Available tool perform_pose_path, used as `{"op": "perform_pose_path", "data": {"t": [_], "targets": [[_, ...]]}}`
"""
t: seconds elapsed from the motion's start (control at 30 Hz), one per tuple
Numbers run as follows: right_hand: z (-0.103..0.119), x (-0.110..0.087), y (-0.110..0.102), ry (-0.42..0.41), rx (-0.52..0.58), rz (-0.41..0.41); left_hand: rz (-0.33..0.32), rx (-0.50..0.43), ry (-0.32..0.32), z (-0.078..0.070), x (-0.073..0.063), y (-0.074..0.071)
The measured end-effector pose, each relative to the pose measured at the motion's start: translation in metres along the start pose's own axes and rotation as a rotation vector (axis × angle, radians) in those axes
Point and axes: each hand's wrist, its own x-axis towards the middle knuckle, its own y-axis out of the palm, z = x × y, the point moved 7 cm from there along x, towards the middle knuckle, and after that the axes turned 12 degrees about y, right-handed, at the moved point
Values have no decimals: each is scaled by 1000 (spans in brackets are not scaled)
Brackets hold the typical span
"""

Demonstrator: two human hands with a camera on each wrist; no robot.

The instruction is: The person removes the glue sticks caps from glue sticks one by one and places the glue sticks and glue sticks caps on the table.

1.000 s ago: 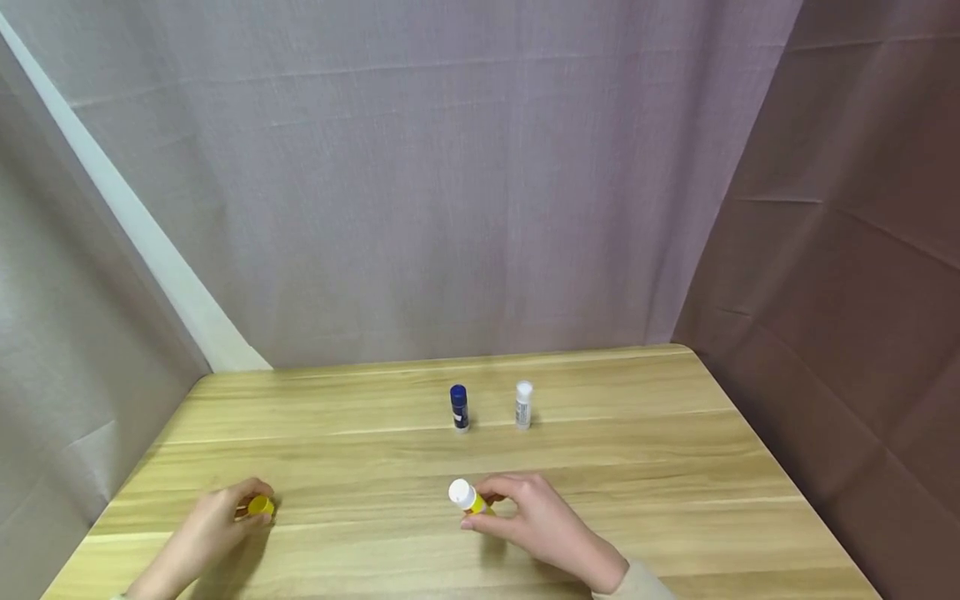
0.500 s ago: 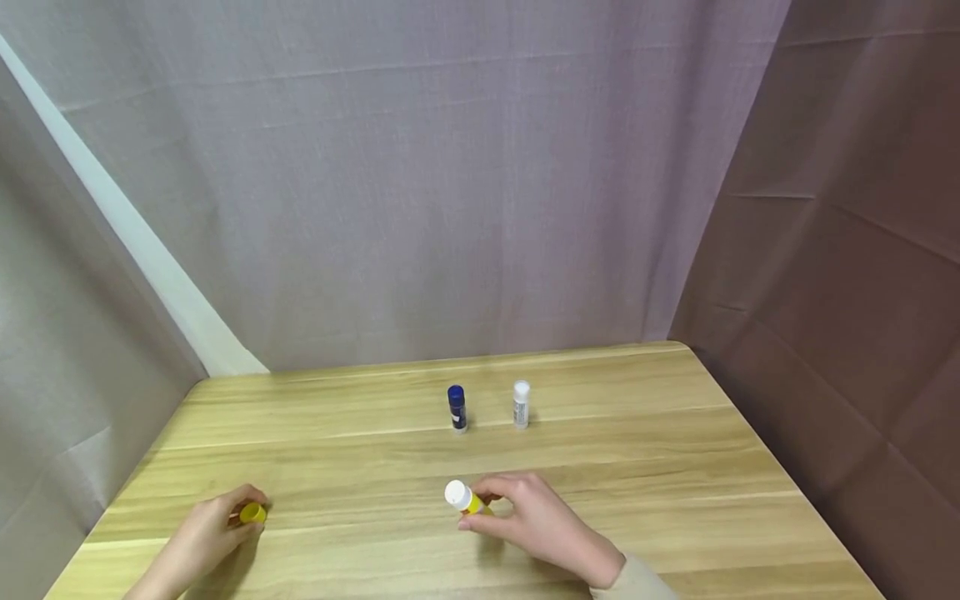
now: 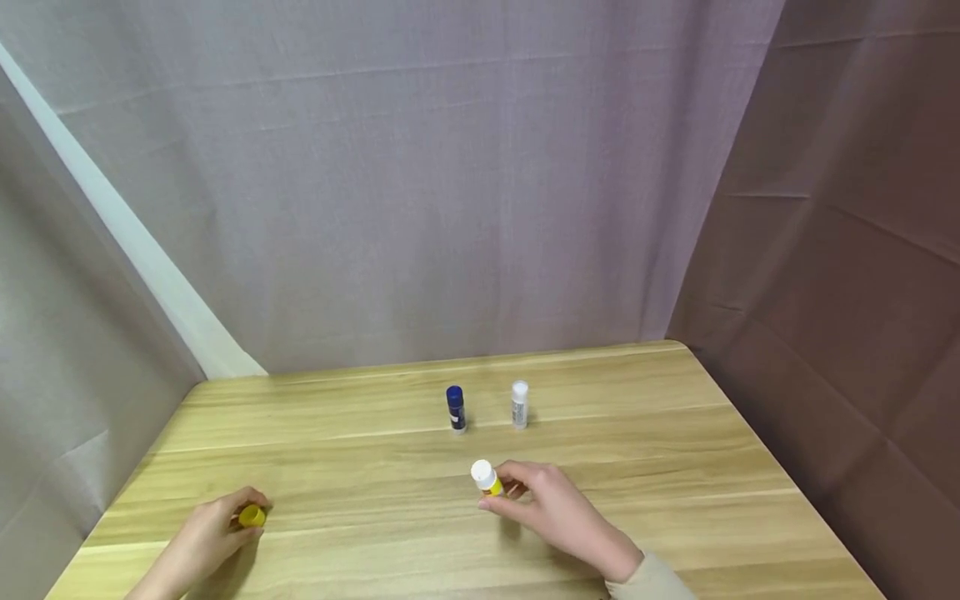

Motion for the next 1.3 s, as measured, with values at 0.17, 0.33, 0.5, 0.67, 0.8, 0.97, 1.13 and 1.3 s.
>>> {"op": "perform_pose_path", "data": {"t": [0.17,0.33,0.5,0.67,0.8,0.97,1.13,1.3], "targets": [[-13,-7,-30,36,-45,-103,-3,-14,-5,-2,0,1],[-26,-21,-67,78,-96,-228,3,-15,-6,-4,1,2],[-33,-34,-102,162,-167,-330,-14,-19,1,-5,0,1],[-41,-44,-124,261,-188,-368,-15,-34,11,-6,0,1],[-47,-49,-131,292,-199,-379,-12,-36,6,-6,-1,1],[-58,-54,-131,322,-219,-372,-16,-29,0,-7,-2,2],[-73,-62,-131,396,-259,-362,-17,-15,3,-9,0,3],[-86,-69,-132,399,-276,-350,-9,-18,14,-11,2,4]]}}
